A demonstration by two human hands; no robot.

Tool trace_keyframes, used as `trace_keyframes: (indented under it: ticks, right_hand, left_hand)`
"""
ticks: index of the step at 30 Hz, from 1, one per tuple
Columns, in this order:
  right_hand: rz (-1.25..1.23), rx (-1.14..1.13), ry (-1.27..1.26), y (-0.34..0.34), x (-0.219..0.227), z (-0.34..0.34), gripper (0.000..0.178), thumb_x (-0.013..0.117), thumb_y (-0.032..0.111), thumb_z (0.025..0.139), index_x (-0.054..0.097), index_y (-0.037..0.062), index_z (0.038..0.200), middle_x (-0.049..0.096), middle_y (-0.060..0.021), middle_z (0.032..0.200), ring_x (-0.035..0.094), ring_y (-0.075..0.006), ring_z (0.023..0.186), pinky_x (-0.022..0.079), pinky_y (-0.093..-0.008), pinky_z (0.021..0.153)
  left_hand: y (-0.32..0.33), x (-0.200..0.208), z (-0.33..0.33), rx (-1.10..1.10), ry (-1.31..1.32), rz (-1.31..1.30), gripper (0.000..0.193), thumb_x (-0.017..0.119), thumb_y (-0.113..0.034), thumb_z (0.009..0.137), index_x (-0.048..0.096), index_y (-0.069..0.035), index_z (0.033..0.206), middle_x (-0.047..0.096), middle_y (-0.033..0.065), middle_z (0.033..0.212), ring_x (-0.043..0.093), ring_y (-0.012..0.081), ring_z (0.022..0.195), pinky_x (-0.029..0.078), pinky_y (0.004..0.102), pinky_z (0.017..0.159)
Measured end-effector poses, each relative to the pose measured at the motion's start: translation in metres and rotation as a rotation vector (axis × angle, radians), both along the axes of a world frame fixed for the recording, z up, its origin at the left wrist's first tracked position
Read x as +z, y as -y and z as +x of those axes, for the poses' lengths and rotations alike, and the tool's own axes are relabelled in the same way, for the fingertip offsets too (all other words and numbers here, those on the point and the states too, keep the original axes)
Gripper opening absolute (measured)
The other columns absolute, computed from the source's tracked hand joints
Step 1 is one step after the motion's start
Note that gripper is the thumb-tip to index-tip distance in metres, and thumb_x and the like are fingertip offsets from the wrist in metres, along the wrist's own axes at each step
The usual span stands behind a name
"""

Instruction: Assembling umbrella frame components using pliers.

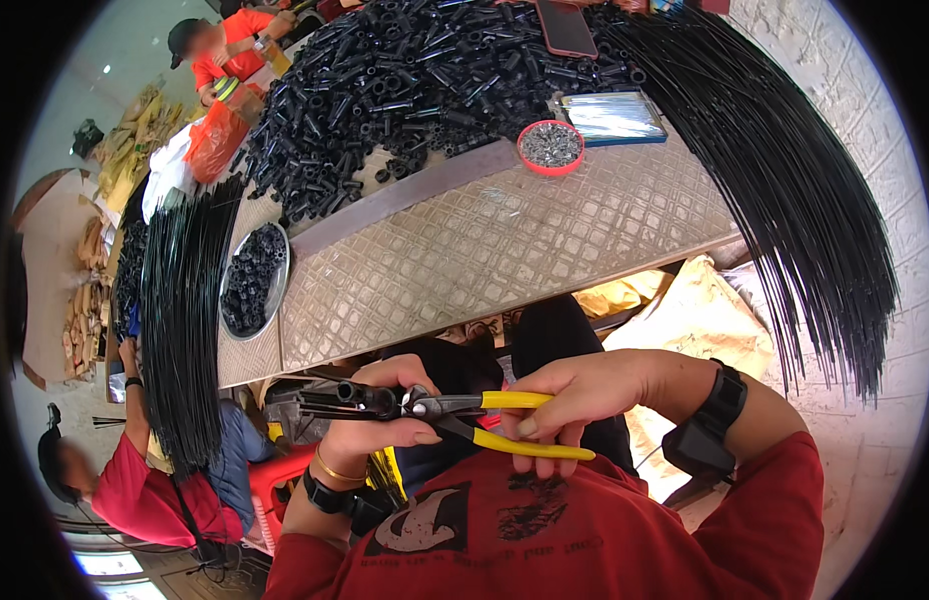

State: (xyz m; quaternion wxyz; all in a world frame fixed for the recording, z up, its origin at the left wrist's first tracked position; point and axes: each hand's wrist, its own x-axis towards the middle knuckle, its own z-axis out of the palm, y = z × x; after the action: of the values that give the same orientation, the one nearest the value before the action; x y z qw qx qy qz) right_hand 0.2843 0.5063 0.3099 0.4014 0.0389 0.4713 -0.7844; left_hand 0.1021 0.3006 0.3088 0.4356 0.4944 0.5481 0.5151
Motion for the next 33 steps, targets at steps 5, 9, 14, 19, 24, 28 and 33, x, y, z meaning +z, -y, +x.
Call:
trace_keyframes:
  ticks: [5,9,14,19,24,28,33]
  right_hand:
    - [0.006,-0.023,-0.018,0.004,-0.003,0.001,0.027,0.046,0.020,0.095,0.045,0.0009,0.115,0.063,-0.0139,0.096,0.065,-0.0190,0.077,0.056,-0.0310,0.065]
    - [-0.065,-0.106,-0.018,0.023,-0.010,0.006,0.029,0.044,0.029,0.098,0.045,0.0052,0.115,0.062,-0.0103,0.084,0.063,-0.0146,0.067,0.052,-0.0254,0.055]
    - [-0.135,-0.122,-0.093,0.036,-0.022,0.005,0.030,0.044,0.035,0.098,0.049,0.0064,0.106,0.061,-0.0051,0.076,0.060,-0.0094,0.061,0.046,-0.0210,0.049]
    - [0.491,-0.346,-0.697,0.016,-0.004,-0.007,0.020,0.058,0.024,0.090,0.059,0.0053,0.098,0.060,-0.0065,0.089,0.060,-0.0166,0.080,0.048,-0.0282,0.069]
    - [1.449,-0.370,-1.253,0.018,0.020,-0.020,0.025,0.063,0.013,0.079,0.063,0.0096,0.104,0.053,-0.0115,0.111,0.053,-0.0281,0.100,0.041,-0.0393,0.089]
    - [1.812,-0.384,-1.480,0.028,0.011,-0.032,0.026,0.060,0.017,0.076,0.065,0.0120,0.101,0.046,-0.0094,0.126,0.042,-0.0286,0.116,0.028,-0.0479,0.099]
    - [1.976,-0.338,-1.607,0.034,0.003,-0.046,0.025,0.057,0.021,0.079,0.066,0.0131,0.100,0.042,-0.0082,0.135,0.036,-0.0285,0.124,0.025,-0.0495,0.100]
  left_hand:
    - [0.001,0.000,0.000,0.021,-0.006,0.021,0.030,0.080,-0.020,0.066,0.062,-0.004,0.083,0.053,0.0014,0.076,0.049,0.0106,0.068,0.037,0.0249,0.061]
    - [0.001,0.002,-0.001,0.025,0.025,0.037,0.030,0.080,-0.021,0.066,0.062,-0.003,0.083,0.054,0.0014,0.076,0.049,0.0109,0.069,0.038,0.0252,0.062]
    - [0.008,-0.001,-0.004,0.060,0.119,0.067,0.040,0.082,-0.030,0.066,0.060,-0.003,0.086,0.052,0.0004,0.079,0.049,0.0098,0.068,0.038,0.0252,0.061]
    - [0.013,-0.009,0.000,0.286,0.400,0.241,0.070,0.069,-0.064,0.065,0.054,-0.001,0.093,0.050,0.0095,0.090,0.047,0.0091,0.057,0.039,0.0232,0.054]
    - [0.021,-0.018,-0.006,0.320,0.407,0.258,0.067,0.064,-0.064,0.070,0.053,0.000,0.088,0.050,0.0123,0.094,0.047,0.0094,0.055,0.039,0.0242,0.053]
    - [0.022,-0.017,-0.006,0.391,0.359,0.272,0.071,0.053,-0.068,0.077,0.052,0.002,0.090,0.051,0.0144,0.095,0.047,0.0096,0.053,0.040,0.0243,0.050]
    - [0.022,-0.007,0.001,0.566,0.329,0.194,0.081,0.037,-0.077,0.077,0.050,0.001,0.099,0.052,0.0093,0.085,0.042,0.0089,0.049,0.037,0.0218,0.046]
